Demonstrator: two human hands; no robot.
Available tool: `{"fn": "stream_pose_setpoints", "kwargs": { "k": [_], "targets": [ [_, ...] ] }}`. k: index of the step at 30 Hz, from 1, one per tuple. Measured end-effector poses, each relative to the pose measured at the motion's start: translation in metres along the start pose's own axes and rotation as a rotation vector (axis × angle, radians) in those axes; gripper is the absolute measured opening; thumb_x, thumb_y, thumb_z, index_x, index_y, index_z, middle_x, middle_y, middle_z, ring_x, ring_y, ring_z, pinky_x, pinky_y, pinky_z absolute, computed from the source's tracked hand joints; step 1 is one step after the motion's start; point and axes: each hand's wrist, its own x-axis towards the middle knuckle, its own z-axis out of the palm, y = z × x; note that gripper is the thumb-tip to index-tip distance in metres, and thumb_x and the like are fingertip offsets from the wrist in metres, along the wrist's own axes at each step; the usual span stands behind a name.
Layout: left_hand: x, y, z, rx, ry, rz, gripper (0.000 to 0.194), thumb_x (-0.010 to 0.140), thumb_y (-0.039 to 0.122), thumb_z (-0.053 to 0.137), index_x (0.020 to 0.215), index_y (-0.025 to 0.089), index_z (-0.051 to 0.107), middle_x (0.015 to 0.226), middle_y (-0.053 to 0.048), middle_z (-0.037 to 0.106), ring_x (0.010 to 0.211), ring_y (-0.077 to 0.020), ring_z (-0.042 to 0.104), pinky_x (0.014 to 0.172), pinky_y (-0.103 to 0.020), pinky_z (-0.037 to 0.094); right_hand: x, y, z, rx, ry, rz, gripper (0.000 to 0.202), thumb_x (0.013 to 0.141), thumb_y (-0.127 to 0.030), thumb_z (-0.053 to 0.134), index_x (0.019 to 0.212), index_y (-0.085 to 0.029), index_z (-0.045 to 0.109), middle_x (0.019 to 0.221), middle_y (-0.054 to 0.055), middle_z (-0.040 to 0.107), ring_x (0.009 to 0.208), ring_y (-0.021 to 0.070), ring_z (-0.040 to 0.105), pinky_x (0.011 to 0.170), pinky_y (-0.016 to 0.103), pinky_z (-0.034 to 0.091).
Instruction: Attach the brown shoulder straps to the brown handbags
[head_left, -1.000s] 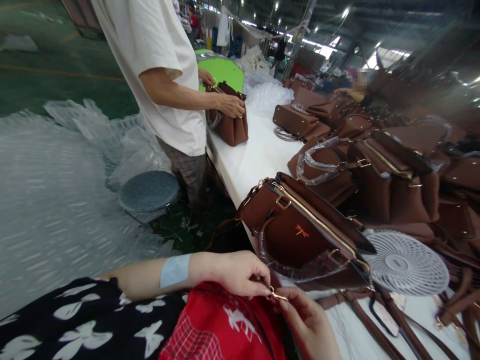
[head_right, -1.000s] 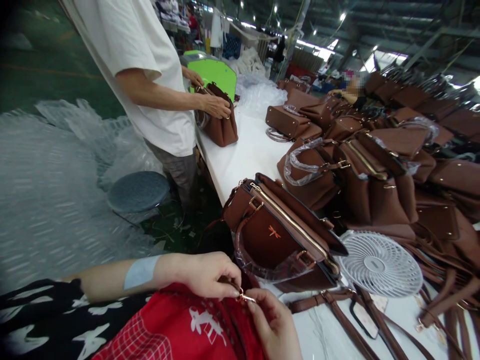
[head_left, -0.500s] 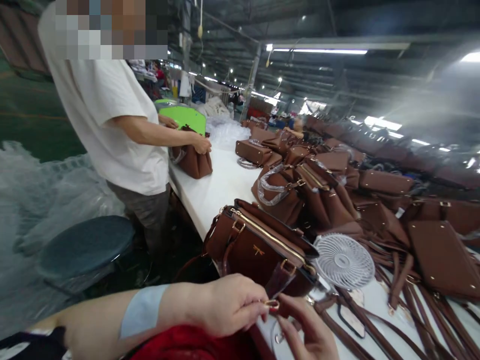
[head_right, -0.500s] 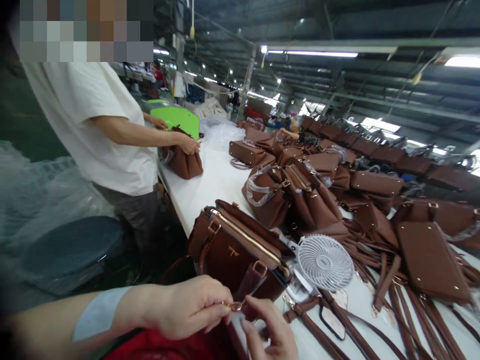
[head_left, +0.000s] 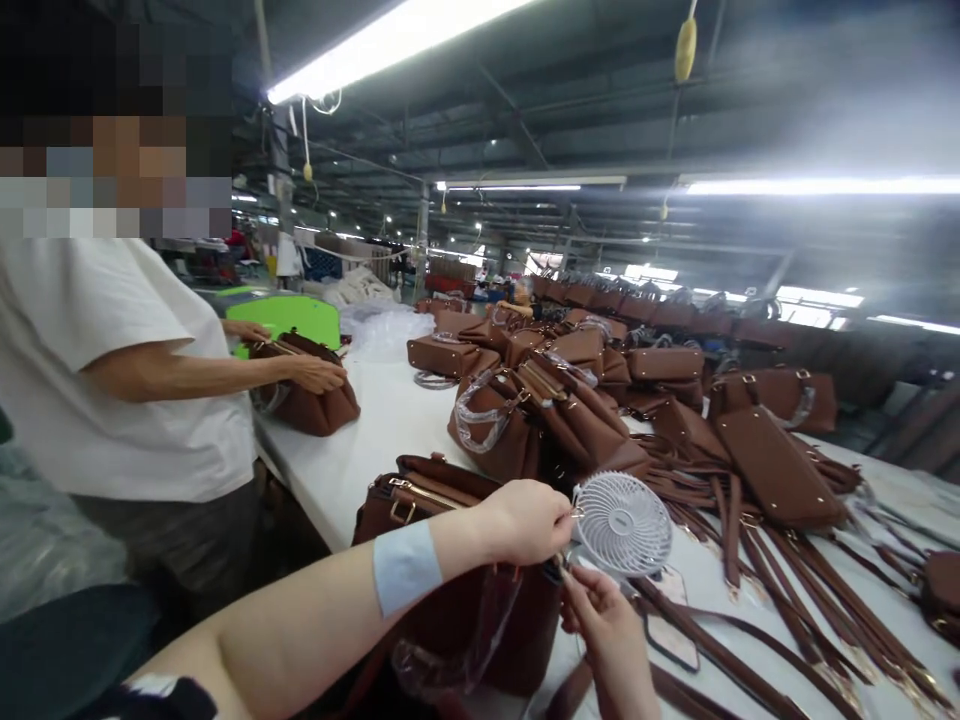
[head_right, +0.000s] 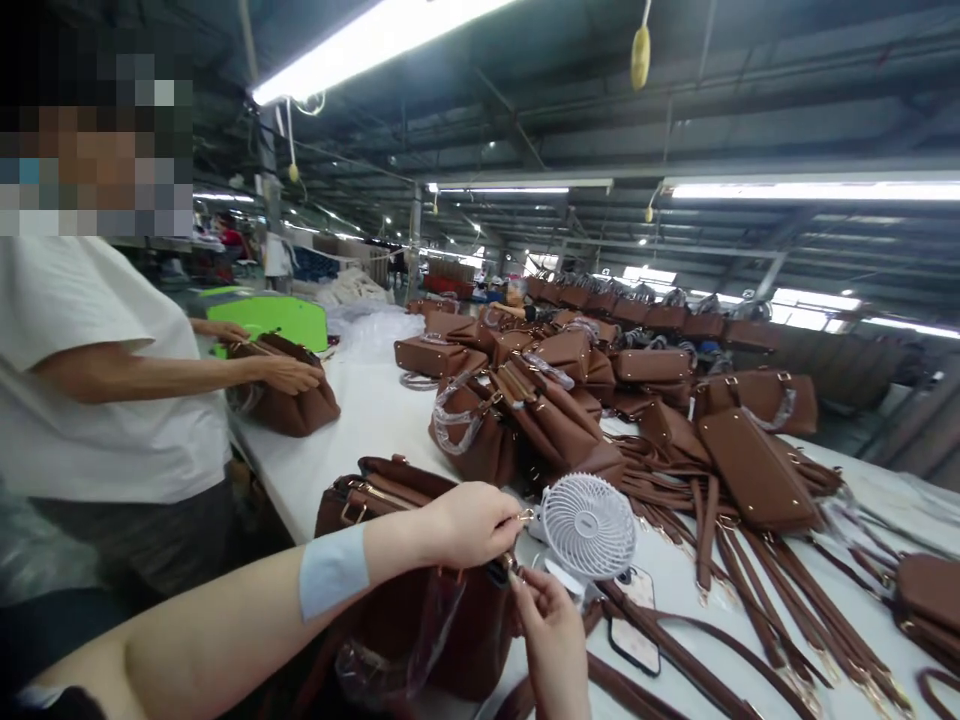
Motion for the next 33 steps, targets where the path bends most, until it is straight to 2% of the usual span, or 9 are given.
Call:
{"fn": "stream_pose_setpoints", "kwargs": {
  "k": [3, 8, 11, 14, 19, 22, 26, 29, 33],
  "targets": [
    [0.005, 0.001, 0.010, 0.069, -0.061, 0.005, 0.036, 0.092, 0.032, 0.041, 0.081, 0.016, 0.071, 0.084, -0.012, 0.074, 0.078, -0.0271, 0.070, 0.065, -0.034, 0.051, 0.001, 0.001, -0.004, 0.008, 0.068, -0.017, 0.057, 0.054, -0.058, 0.085, 0.087, -0.013, 0.071, 0.070, 0.005, 0.072, 0.056, 0.0173, 0.061, 0.052, 0.028, 0.049],
    [0.009, 0.010, 0.013, 0.184, -0.147, 0.069, 0.033, 0.090, 0.032, 0.046, 0.082, 0.015, 0.073, 0.081, -0.011, 0.074, 0.075, -0.0260, 0.071, 0.065, -0.033, 0.054, -0.004, 0.009, -0.004, -0.220, 0.207, -0.109, 0.051, 0.066, -0.063, 0.073, 0.090, -0.018, 0.077, 0.082, 0.007, 0.076, 0.073, 0.0234, 0.069, 0.067, 0.031, 0.054],
    [0.011, 0.017, 0.013, 0.235, -0.214, 0.108, 0.032, 0.090, 0.032, 0.049, 0.083, 0.015, 0.074, 0.078, -0.012, 0.073, 0.075, -0.0270, 0.071, 0.065, -0.034, 0.055, -0.011, 0.011, -0.001, -0.403, 0.296, -0.262, 0.045, 0.072, -0.061, 0.066, 0.091, -0.022, 0.078, 0.094, 0.007, 0.077, 0.090, 0.0273, 0.071, 0.082, 0.033, 0.055],
    [0.012, 0.023, 0.010, 0.271, -0.256, 0.117, 0.028, 0.089, 0.029, 0.051, 0.084, 0.014, 0.075, 0.075, -0.012, 0.073, 0.075, -0.0275, 0.071, 0.064, -0.035, 0.055, -0.017, 0.012, 0.002, -0.490, 0.334, -0.419, 0.041, 0.077, -0.058, 0.061, 0.092, -0.024, 0.078, 0.097, 0.006, 0.077, 0.092, 0.0256, 0.071, 0.085, 0.031, 0.054],
    [0.004, 0.025, -0.001, 0.245, -0.290, 0.120, 0.027, 0.089, 0.029, 0.051, 0.083, 0.015, 0.074, 0.078, -0.011, 0.073, 0.074, -0.0259, 0.070, 0.063, -0.033, 0.054, -0.019, 0.016, -0.004, -0.480, 0.312, -0.283, 0.045, 0.083, -0.061, 0.057, 0.096, -0.023, 0.076, 0.091, 0.006, 0.077, 0.084, 0.0238, 0.072, 0.076, 0.028, 0.055],
    [-0.019, 0.027, -0.007, 0.219, -0.174, 0.114, 0.028, 0.090, 0.034, 0.052, 0.088, 0.014, 0.070, 0.082, -0.011, 0.072, 0.075, -0.0255, 0.069, 0.065, -0.033, 0.053, -0.013, 0.006, -0.012, -0.416, 0.200, -0.240, 0.049, 0.081, -0.064, 0.057, 0.097, -0.020, 0.074, 0.093, 0.007, 0.076, 0.087, 0.0247, 0.071, 0.077, 0.029, 0.055],
    [-0.059, 0.031, 0.005, 0.131, 0.012, 0.025, 0.026, 0.091, 0.038, 0.057, 0.098, 0.014, 0.065, 0.092, -0.010, 0.070, 0.087, -0.0270, 0.066, 0.077, -0.039, 0.054, -0.002, -0.028, -0.016, -0.507, 0.082, -0.380, 0.043, 0.081, -0.059, 0.059, 0.092, -0.020, 0.073, 0.093, 0.008, 0.074, 0.089, 0.0244, 0.068, 0.078, 0.030, 0.054],
    [-0.081, 0.029, 0.035, -0.026, 0.195, -0.012, 0.027, 0.090, 0.032, 0.060, 0.113, 0.017, 0.058, 0.105, -0.006, 0.069, 0.096, -0.0226, 0.064, 0.087, -0.037, 0.052, 0.007, -0.056, -0.012, -0.657, -0.188, -0.374, 0.033, 0.078, -0.051, 0.063, 0.081, -0.020, 0.074, 0.083, 0.007, 0.073, 0.081, 0.0233, 0.068, 0.075, 0.030, 0.052],
    [-0.092, 0.024, 0.084, -0.053, 0.544, 0.117, 0.027, 0.092, 0.028, 0.054, 0.118, 0.018, 0.055, 0.103, -0.003, 0.069, 0.093, -0.0184, 0.063, 0.087, -0.034, 0.048, 0.016, -0.082, -0.005, -0.749, -0.414, -0.166, 0.020, 0.075, -0.036, 0.064, 0.076, -0.019, 0.074, 0.074, 0.004, 0.074, 0.072, 0.0207, 0.067, 0.068, 0.028, 0.050]
  ]
}}
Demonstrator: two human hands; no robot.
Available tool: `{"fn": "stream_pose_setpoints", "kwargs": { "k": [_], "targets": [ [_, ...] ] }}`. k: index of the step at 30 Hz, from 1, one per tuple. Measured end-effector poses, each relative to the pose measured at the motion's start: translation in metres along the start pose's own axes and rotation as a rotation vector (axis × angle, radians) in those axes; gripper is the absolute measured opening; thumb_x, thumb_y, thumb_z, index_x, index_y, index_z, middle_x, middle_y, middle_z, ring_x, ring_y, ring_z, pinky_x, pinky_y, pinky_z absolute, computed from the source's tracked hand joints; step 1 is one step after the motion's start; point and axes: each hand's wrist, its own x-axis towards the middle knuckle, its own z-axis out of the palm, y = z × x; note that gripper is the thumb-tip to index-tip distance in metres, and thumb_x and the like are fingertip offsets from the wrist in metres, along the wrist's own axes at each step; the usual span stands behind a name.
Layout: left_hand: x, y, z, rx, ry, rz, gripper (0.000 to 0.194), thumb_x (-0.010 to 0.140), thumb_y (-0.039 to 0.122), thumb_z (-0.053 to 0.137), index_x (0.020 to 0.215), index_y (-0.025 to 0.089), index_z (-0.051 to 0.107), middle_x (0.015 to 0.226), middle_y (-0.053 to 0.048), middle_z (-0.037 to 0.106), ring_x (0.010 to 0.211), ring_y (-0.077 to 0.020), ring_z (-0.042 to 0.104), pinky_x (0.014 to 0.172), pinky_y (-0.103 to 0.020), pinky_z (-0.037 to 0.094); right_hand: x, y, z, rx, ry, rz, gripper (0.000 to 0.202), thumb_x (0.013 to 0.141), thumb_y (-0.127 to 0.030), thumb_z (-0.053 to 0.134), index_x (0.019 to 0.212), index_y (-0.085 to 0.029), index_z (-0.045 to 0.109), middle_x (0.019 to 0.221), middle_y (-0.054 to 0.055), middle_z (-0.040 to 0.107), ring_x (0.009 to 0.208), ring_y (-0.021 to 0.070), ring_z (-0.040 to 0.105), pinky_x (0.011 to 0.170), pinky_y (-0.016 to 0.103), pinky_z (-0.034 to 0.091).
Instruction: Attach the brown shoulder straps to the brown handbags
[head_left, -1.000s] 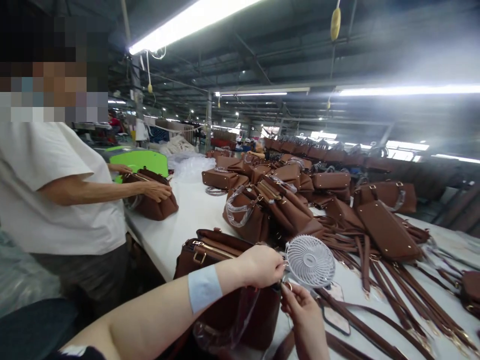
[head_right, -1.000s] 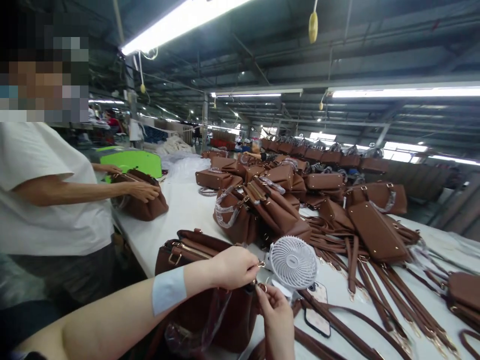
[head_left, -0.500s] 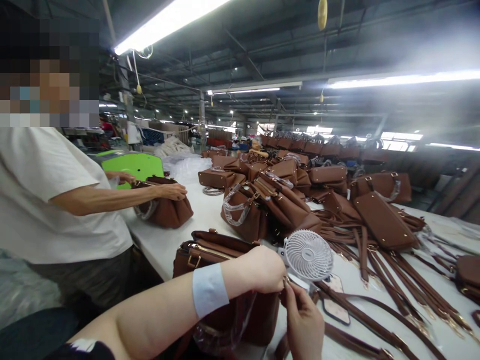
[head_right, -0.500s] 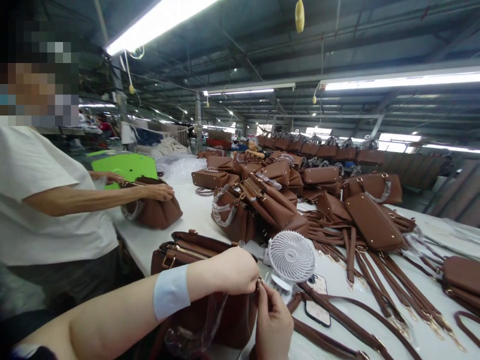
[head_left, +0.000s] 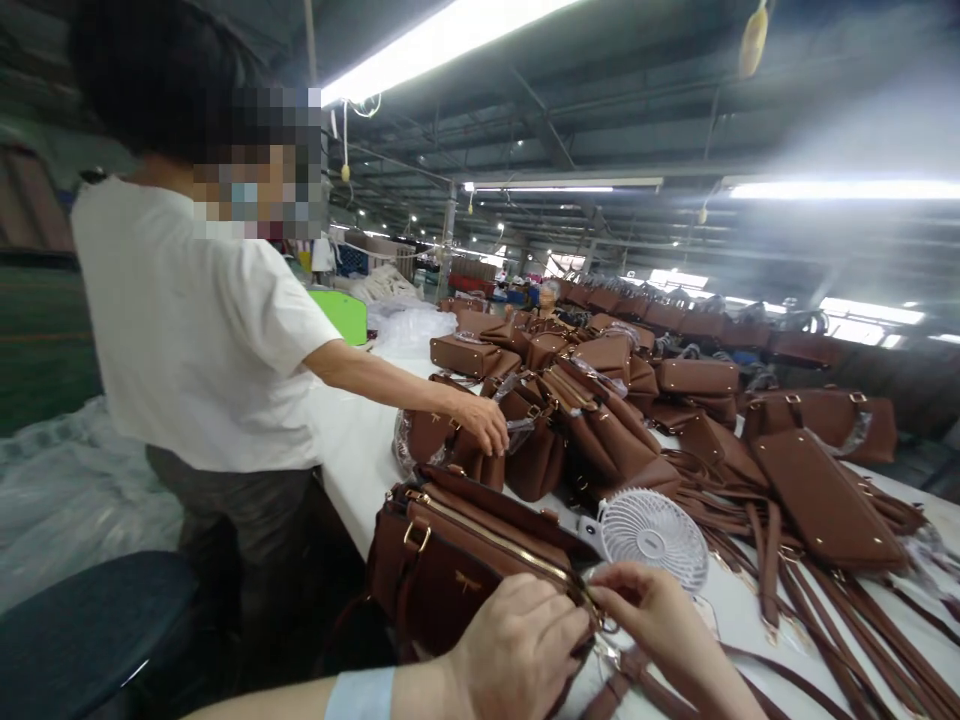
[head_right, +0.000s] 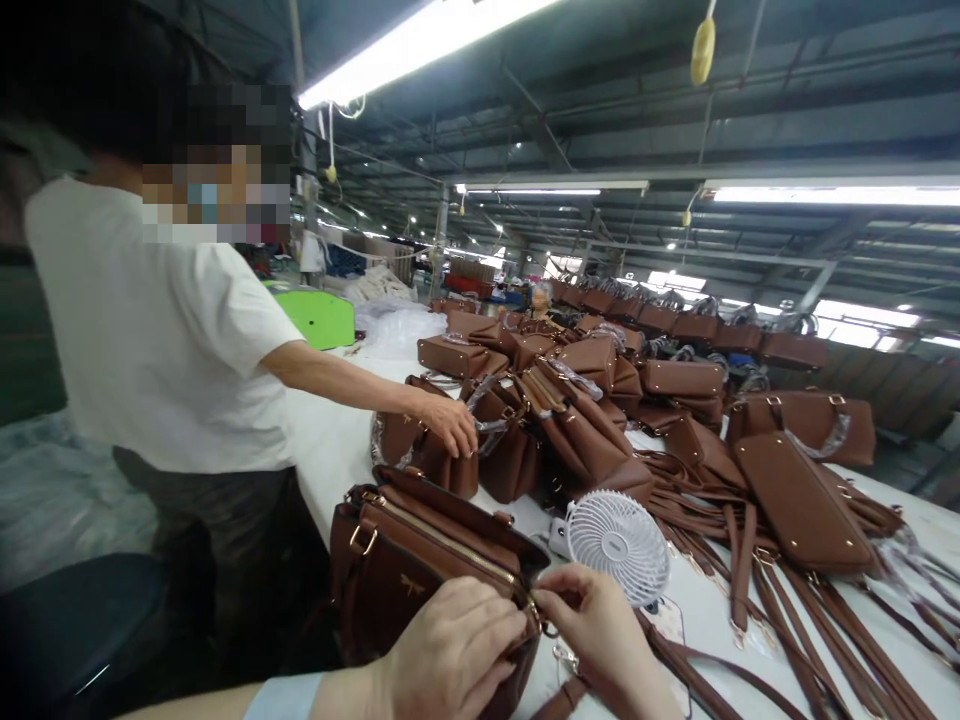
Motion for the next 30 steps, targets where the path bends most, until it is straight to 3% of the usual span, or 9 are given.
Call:
{"fn": "stream_pose_setpoints", "kwargs": {
  "k": [3, 6, 10, 13, 16, 19, 23, 30],
  "targets": [
    [-0.012, 0.001, 0.015, 0.062, 0.169, 0.060, 0.024, 0.094, 0.028, 0.050, 0.114, 0.018, 0.057, 0.090, -0.002, 0.070, 0.082, -0.0163, 0.062, 0.081, -0.033, 0.047, 0.006, -0.010, -0.011, -0.030, -0.213, 0.025, 0.013, 0.073, -0.024, 0.063, 0.078, -0.019, 0.074, 0.075, 0.002, 0.075, 0.073, 0.0188, 0.068, 0.066, 0.025, 0.048],
    [-0.011, 0.001, 0.008, -0.022, 0.128, 0.024, 0.023, 0.094, 0.027, 0.052, 0.115, 0.020, 0.057, 0.099, 0.000, 0.071, 0.088, -0.0141, 0.063, 0.086, -0.031, 0.044, 0.014, -0.014, -0.021, -0.105, -0.364, 0.055, 0.018, 0.071, -0.019, 0.063, 0.084, -0.019, 0.075, 0.082, 0.002, 0.076, 0.080, 0.0195, 0.069, 0.072, 0.025, 0.049],
    [-0.003, -0.010, -0.012, -0.338, -0.005, 0.036, 0.026, 0.090, 0.027, 0.056, 0.116, 0.025, 0.059, 0.122, 0.004, 0.068, 0.107, -0.0150, 0.060, 0.100, -0.032, 0.038, 0.026, -0.020, -0.026, -0.287, -0.364, 0.054, 0.020, 0.073, -0.022, 0.061, 0.086, -0.019, 0.075, 0.084, 0.004, 0.076, 0.082, 0.0205, 0.069, 0.074, 0.027, 0.050],
    [0.000, -0.023, -0.015, -0.475, -0.054, 0.055, 0.024, 0.088, 0.025, 0.058, 0.111, 0.028, 0.064, 0.107, 0.006, 0.073, 0.112, -0.0159, 0.058, 0.106, -0.033, 0.034, 0.033, -0.027, -0.027, -0.388, -0.376, 0.051, 0.017, 0.075, -0.027, 0.062, 0.083, -0.018, 0.073, 0.080, 0.004, 0.075, 0.078, 0.0203, 0.068, 0.071, 0.027, 0.050],
    [0.000, -0.030, -0.007, -0.487, -0.068, 0.052, 0.022, 0.087, 0.024, 0.059, 0.106, 0.028, 0.067, 0.092, 0.004, 0.074, 0.115, -0.0173, 0.056, 0.109, -0.033, 0.031, 0.038, -0.035, -0.028, -0.412, -0.428, 0.063, 0.020, 0.077, -0.033, 0.063, 0.083, -0.018, 0.074, 0.082, 0.005, 0.076, 0.081, 0.0214, 0.069, 0.073, 0.027, 0.051],
    [0.001, -0.032, -0.002, -0.472, -0.071, 0.013, 0.023, 0.084, 0.023, 0.061, 0.105, 0.026, 0.067, 0.095, 0.003, 0.074, 0.116, -0.0179, 0.056, 0.111, -0.033, 0.031, 0.042, -0.037, -0.029, -0.403, -0.427, 0.093, 0.021, 0.077, -0.035, 0.064, 0.083, -0.018, 0.075, 0.082, 0.004, 0.076, 0.081, 0.0217, 0.069, 0.074, 0.028, 0.050],
    [0.003, -0.033, -0.001, -0.500, -0.095, -0.004, 0.025, 0.078, 0.022, 0.064, 0.103, 0.026, 0.068, 0.097, 0.003, 0.075, 0.116, -0.0184, 0.056, 0.111, -0.034, 0.031, 0.047, -0.035, -0.028, -0.443, -0.350, 0.081, 0.016, 0.075, -0.034, 0.066, 0.075, -0.019, 0.072, 0.068, 0.000, 0.071, 0.068, 0.0188, 0.066, 0.063, 0.026, 0.047],
    [0.001, -0.035, -0.001, -0.520, -0.067, -0.001, 0.024, 0.078, 0.020, 0.062, 0.100, 0.026, 0.069, 0.093, 0.003, 0.075, 0.115, -0.0182, 0.056, 0.111, -0.033, 0.032, 0.053, -0.045, -0.026, -0.435, -0.446, 0.101, 0.007, 0.072, -0.025, 0.065, 0.072, -0.020, 0.069, 0.067, -0.001, 0.071, 0.066, 0.0160, 0.064, 0.061, 0.024, 0.044]
  ]
}}
